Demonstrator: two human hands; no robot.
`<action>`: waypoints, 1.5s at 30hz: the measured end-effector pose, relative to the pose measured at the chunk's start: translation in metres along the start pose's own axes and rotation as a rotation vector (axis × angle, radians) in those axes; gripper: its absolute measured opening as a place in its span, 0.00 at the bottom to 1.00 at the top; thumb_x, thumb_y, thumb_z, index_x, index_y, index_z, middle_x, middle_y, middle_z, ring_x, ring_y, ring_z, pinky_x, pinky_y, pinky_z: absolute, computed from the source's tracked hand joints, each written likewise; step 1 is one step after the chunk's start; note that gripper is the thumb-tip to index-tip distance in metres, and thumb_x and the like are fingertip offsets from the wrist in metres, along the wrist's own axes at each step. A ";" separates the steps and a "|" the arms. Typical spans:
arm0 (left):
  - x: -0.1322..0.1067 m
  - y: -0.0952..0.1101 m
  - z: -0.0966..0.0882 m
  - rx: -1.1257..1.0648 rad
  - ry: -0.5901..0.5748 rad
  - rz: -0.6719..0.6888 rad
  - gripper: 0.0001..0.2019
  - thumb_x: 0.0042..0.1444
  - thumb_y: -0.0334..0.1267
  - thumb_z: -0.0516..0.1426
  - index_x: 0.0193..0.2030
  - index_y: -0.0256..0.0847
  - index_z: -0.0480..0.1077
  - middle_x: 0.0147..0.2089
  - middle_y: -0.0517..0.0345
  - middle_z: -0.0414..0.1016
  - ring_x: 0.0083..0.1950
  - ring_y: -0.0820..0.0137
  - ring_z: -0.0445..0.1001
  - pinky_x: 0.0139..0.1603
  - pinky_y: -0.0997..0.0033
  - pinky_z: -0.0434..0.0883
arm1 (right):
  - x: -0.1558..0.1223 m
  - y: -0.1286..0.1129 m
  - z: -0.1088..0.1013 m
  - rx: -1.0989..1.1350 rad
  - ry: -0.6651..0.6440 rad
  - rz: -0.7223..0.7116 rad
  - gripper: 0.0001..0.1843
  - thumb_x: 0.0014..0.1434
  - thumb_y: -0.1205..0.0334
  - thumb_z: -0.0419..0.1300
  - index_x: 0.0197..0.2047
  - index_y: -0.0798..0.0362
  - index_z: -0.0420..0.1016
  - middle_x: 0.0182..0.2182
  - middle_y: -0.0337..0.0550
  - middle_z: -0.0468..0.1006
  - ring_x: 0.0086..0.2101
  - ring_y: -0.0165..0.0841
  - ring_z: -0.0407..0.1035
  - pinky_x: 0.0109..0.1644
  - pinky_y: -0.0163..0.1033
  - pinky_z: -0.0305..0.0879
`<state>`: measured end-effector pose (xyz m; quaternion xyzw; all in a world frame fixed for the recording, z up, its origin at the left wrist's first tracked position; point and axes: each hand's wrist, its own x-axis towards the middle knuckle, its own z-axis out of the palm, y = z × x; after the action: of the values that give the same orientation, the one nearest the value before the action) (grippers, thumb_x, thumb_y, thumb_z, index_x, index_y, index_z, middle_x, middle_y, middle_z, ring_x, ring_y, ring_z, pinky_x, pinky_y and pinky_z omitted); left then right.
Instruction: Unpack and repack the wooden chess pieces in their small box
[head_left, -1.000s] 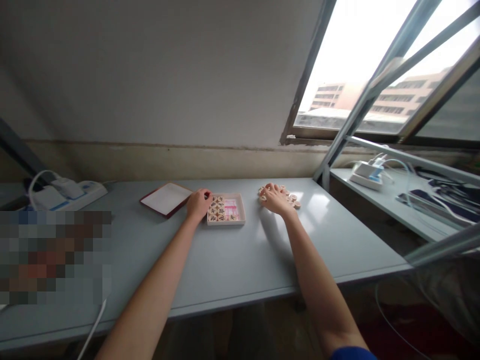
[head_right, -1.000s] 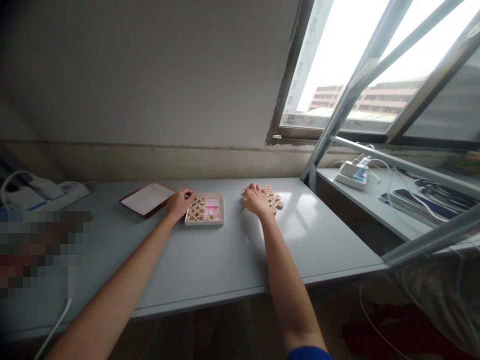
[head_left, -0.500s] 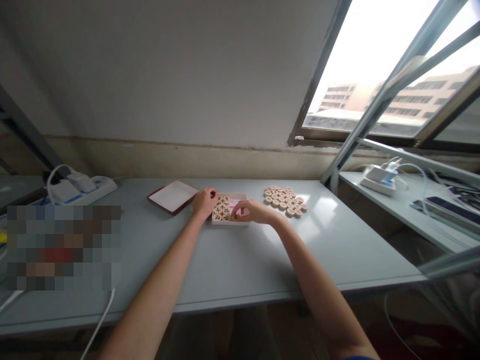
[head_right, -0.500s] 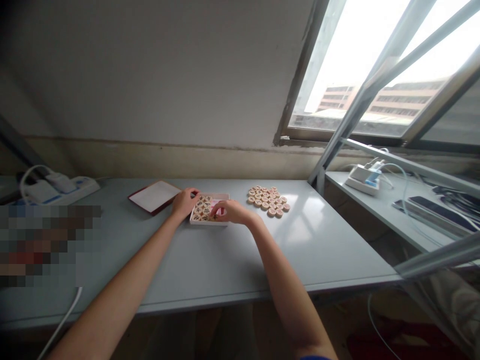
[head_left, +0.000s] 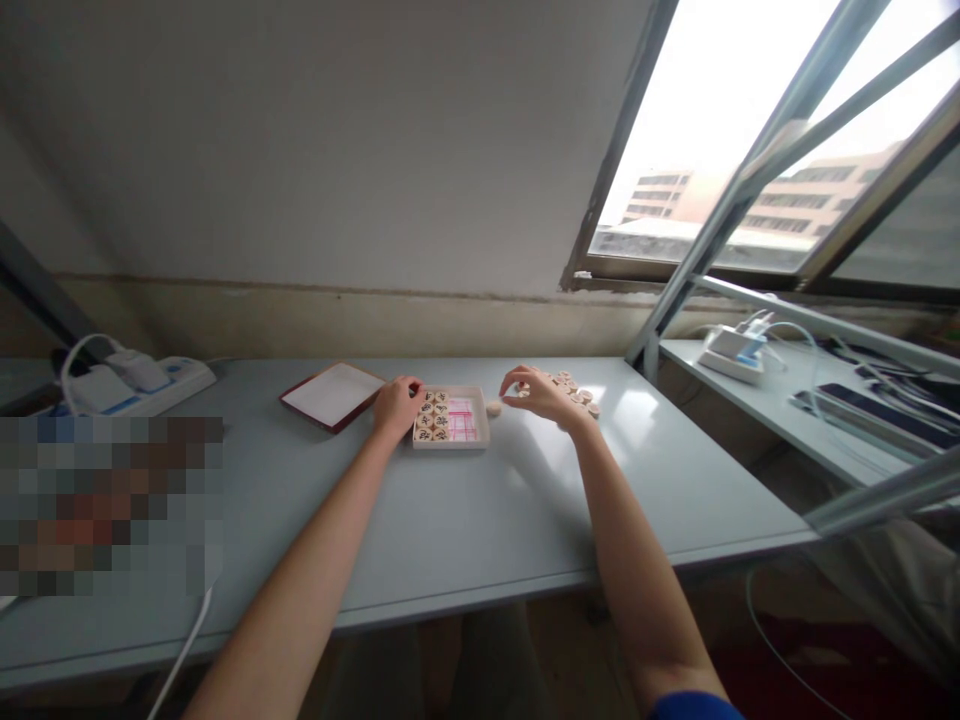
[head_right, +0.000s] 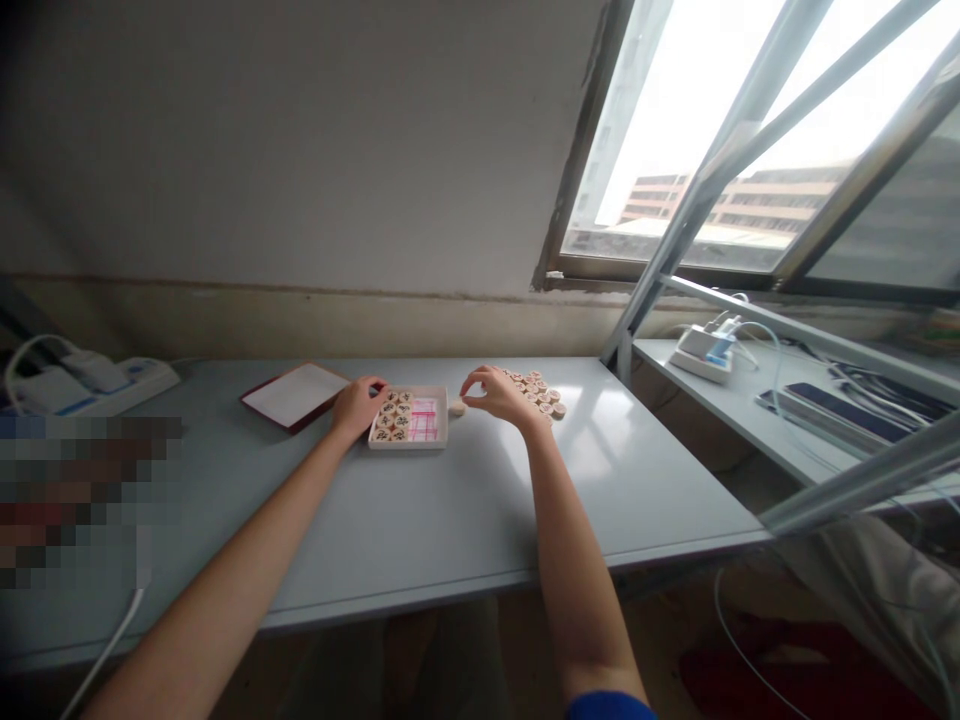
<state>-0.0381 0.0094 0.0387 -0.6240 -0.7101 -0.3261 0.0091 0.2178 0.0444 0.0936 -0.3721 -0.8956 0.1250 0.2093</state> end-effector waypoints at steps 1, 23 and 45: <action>0.000 0.000 0.000 0.000 -0.001 -0.003 0.10 0.51 0.39 0.50 0.33 0.41 0.72 0.36 0.55 0.75 0.37 0.68 0.71 0.37 0.72 0.64 | -0.001 0.001 -0.001 0.004 -0.024 0.009 0.07 0.53 0.58 0.57 0.34 0.49 0.74 0.34 0.42 0.69 0.35 0.32 0.64 0.38 0.35 0.58; 0.002 0.002 0.000 -0.032 -0.022 -0.003 0.10 0.51 0.38 0.51 0.33 0.40 0.72 0.36 0.54 0.75 0.37 0.68 0.71 0.38 0.72 0.64 | 0.002 -0.002 0.004 0.207 0.151 0.163 0.15 0.55 0.55 0.54 0.45 0.49 0.69 0.31 0.40 0.75 0.28 0.27 0.69 0.28 0.30 0.61; 0.002 0.002 -0.001 -0.023 -0.026 -0.016 0.10 0.52 0.39 0.50 0.34 0.40 0.72 0.37 0.54 0.75 0.38 0.68 0.71 0.41 0.72 0.64 | -0.004 0.030 0.009 -0.223 -0.064 0.067 0.12 0.50 0.58 0.60 0.39 0.47 0.75 0.36 0.43 0.71 0.39 0.35 0.63 0.43 0.39 0.57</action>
<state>-0.0366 0.0104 0.0410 -0.6227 -0.7111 -0.3262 -0.0101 0.2343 0.0618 0.0728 -0.4185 -0.8972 0.0435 0.1337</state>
